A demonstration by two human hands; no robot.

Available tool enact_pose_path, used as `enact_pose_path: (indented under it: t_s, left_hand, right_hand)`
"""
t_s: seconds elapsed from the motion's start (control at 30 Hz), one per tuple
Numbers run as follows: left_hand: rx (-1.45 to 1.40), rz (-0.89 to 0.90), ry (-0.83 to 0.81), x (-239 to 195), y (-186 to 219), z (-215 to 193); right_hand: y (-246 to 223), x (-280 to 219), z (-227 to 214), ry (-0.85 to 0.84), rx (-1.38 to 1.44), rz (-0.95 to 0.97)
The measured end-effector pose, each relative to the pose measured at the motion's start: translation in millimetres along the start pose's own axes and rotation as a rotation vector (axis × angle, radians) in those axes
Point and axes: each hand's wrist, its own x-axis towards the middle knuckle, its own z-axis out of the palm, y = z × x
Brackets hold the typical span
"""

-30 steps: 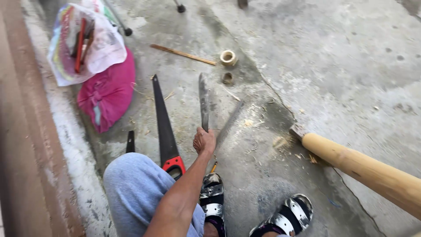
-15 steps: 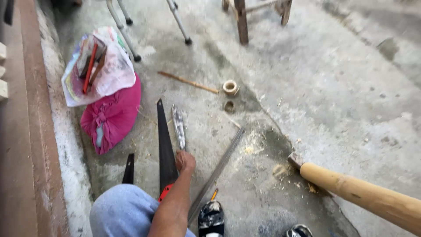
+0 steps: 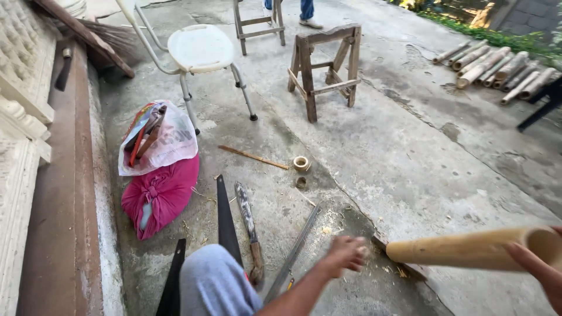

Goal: The recorder is preparing bamboo poles by measuring, marking with a pencil, and carving the ends using a machete and hand saws.

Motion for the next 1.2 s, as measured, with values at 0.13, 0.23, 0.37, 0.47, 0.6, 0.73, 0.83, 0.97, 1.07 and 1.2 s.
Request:
enact_pose_path:
  t_s: [0.13, 0.23, 0.37, 0.47, 0.6, 0.73, 0.83, 0.97, 1.07, 1.2]
  left_hand:
    - [-0.256, -0.11, -0.438, -46.7, 27.5, 125.2]
    - [-0.409, -0.22, -0.498, -80.8, 53.4, 145.9]
    - [-0.595, -0.022, -0.872, -41.0, 7.5, 152.6]
    - [-0.551, -0.005, -0.793, -47.1, -14.0, 145.5]
    - [-0.503, -0.188, -0.692, -57.6, -40.5, 126.8]
    - [-0.099, 0.022, -0.413, -92.2, -35.9, 100.8]
    - [0.174, 0.156, -0.318, -115.5, -23.9, 96.4]
    - [0.254, 0.235, -0.256, -110.6, -55.1, 98.0]
    - [0.346, 0.306, -0.234, -75.8, -96.4, 91.3]
    - [0.458, 0.415, -0.156, -58.4, -127.3, 90.1]
  right_hand:
    - [-52.1, -59.6, 3.0, -0.09, -0.383, 0.149]
    - [-120.5, -90.9, 13.8, -0.22, -0.401, 0.124]
    - [-189.5, -151.5, 42.3, -0.28, -0.382, 0.295]
    - [-146.3, -199.4, 71.4, -0.201, -0.589, 0.001]
    - [-15.1, -242.3, 109.0, -0.11, -0.221, -0.015]
    - [40.6, -264.9, 120.6, -0.132, 0.199, 0.642]
    - [-37.1, -273.7, 156.9, -0.122, 0.437, 0.894]
    - [-36.2, -296.9, 197.3, -0.062, 0.641, 1.156]
    - [-22.5, -305.6, 210.9, -0.079, 0.796, 1.081]
    - [-12.5, -317.7, 215.9, -0.149, 0.925, 1.073]
